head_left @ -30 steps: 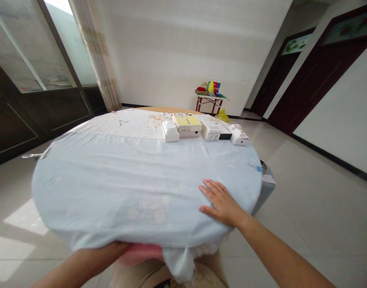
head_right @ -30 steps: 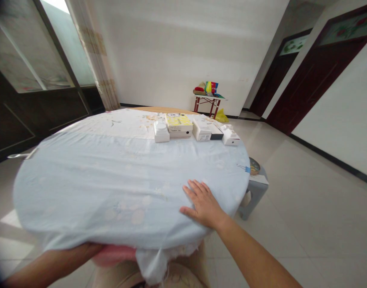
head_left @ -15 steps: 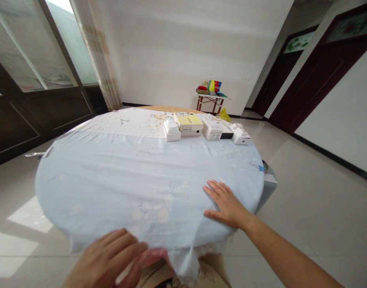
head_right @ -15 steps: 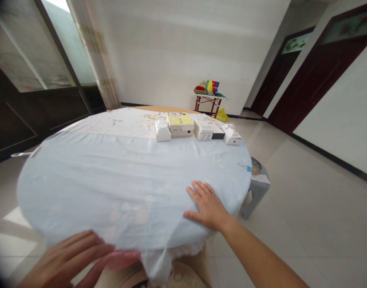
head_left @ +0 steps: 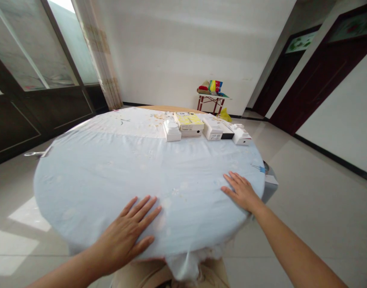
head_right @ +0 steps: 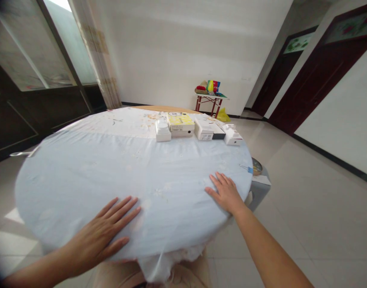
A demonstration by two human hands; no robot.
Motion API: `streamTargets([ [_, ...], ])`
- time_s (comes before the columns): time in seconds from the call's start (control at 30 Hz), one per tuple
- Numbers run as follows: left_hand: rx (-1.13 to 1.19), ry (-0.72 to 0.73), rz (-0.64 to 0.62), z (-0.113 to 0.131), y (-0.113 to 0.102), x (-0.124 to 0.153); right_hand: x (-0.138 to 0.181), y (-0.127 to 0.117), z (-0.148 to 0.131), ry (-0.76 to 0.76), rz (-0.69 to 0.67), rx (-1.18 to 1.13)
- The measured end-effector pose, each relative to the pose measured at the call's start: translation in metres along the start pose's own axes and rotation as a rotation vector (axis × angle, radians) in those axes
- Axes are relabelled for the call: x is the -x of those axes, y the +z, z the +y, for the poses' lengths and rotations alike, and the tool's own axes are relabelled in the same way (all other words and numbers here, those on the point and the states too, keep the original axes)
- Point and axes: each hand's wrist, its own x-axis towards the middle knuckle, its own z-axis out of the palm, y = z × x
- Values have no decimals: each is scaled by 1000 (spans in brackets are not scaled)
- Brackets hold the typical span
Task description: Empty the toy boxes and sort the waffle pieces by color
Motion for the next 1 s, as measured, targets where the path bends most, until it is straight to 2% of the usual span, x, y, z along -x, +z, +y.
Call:
streamTargets([
  [0.1, 4, 13, -6, -8, -3, -3, -3, 4, 11, 8, -5, 5],
  [0.17, 0, -50, 8, -26, -3, -10, -4, 5, 17, 86, 21, 30],
  [0.27, -49, -310, 89, -69, 2, -22, -4, 5, 28, 221, 25, 62],
  [0.33, -90, -500, 105, -99, 9, -25, -2, 5, 36, 252, -2, 65],
  [0.43, -78, -722, 8, -132, 21, -18, 3, 8, 44, 239, -25, 74],
  [0.5, -42, -770, -41, -141, 27, -9, 6, 9, 47, 226, -28, 81],
  [0.63, -24, -788, -62, -144, 29, 4, 1, 5, 46, 231, -39, 84],
  [0.73, -44, -828, -87, -139, 23, -11, -21, -5, 31, 232, -7, 76],
  [0.8, -63, -813, -85, -131, 18, -37, -45, -15, 11, 187, 30, 53],
  [0.9, -25, -623, -31, -107, 16, -89, -88, -26, -33, 78, 46, -15],
  [1.0, 59, -481, -49, -80, 22, -134, -123, -27, -77, 13, 31, -77],
])
